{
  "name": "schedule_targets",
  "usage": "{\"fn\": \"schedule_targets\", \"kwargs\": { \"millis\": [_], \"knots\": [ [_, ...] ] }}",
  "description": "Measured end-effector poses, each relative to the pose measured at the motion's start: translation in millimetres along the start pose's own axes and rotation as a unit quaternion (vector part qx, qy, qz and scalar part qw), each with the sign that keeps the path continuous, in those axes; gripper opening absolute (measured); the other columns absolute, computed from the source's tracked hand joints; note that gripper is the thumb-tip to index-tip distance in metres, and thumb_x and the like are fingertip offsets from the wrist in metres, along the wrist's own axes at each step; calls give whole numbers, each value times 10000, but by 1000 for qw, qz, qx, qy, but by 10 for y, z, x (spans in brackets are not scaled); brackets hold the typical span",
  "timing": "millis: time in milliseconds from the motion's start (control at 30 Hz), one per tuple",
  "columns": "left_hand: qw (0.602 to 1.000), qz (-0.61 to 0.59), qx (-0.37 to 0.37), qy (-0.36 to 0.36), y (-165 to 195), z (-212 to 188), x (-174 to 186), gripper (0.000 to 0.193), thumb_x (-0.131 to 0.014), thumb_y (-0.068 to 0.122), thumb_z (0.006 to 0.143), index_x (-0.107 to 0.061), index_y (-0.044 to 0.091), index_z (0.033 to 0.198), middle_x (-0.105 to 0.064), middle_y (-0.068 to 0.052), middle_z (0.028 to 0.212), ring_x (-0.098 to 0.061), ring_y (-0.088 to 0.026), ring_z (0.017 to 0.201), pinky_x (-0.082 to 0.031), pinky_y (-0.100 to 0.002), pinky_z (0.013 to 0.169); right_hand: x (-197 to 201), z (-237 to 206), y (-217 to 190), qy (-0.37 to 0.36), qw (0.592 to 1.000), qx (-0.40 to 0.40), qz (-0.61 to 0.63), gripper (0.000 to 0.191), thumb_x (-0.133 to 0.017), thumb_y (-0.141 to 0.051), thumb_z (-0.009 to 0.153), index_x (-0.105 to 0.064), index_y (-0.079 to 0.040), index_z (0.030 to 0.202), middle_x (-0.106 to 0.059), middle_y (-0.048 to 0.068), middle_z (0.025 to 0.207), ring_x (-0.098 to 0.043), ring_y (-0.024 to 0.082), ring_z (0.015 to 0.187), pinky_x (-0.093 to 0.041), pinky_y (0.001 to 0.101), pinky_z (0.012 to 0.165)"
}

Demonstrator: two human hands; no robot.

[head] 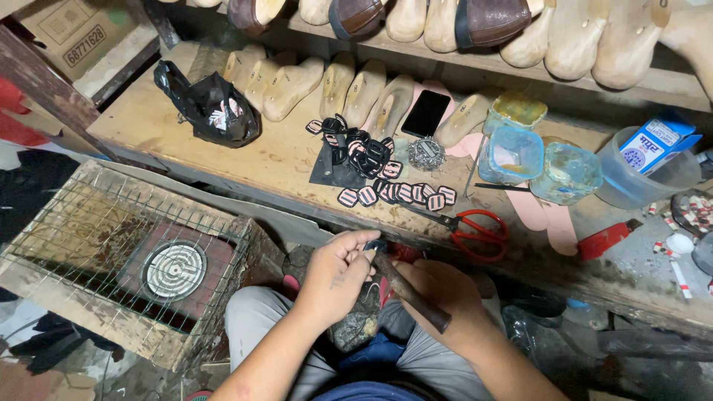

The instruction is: The person cuts small striped fabric pieces with scissors, then uses a hammer and nail to attach them to a black shoe component. The person repeats this process for several pieces, placing finished items on the workbench.

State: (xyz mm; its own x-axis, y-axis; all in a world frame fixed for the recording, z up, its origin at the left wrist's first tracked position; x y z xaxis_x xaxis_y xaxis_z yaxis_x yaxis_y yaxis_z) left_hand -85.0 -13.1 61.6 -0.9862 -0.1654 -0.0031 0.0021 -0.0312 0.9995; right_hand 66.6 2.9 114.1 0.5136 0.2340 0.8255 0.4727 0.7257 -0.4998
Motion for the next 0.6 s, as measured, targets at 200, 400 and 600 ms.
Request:
{"fn": "schedule_targets", "kwargs": {
  "millis": [200,400,600],
  "knots": [
    [958,210,-197,-3,449,-158,-101,283,-560,-31,934,-707,34,1166,-667,-90,959,-647,-123,848,-544,-271,757,-24,-216,365,-21,952,-250,176,289,-723,-248,812,-761,-197,1095,-787,22,847,-725,255,741,-575,366,663],
    [993,-102,43,49,-153,41,79,309,-537,-18,921,-654,54,1197,-683,-16,987,-671,-122,776,-560,-261,724,120,-230,242,134,984,-99,70,209,-724,-207,883,-704,-70,1039,-712,110,935,-701,279,850,-545,354,744],
    [986,-119,-115,-15,160,-136,-77,267,-607,-158,911,-672,-58,1150,-598,-77,1193,-636,-115,982,-532,-251,851,-165,-278,591,166,898,-203,354,231,-665,-137,956,-729,-12,1139,-731,110,930,-678,207,808,-541,349,736]
  ]
}}
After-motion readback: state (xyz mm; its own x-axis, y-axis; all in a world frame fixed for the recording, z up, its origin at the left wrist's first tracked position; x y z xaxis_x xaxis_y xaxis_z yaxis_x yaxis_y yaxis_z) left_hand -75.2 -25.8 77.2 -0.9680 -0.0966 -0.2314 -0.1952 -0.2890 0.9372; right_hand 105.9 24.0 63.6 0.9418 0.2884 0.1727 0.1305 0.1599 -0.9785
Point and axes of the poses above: each hand's wrist, its own z-axis towards the middle knuckle, its own x-axis out of the back of the hand, y = z × x, the point moved 9 cm from there along z, towards the middle knuckle
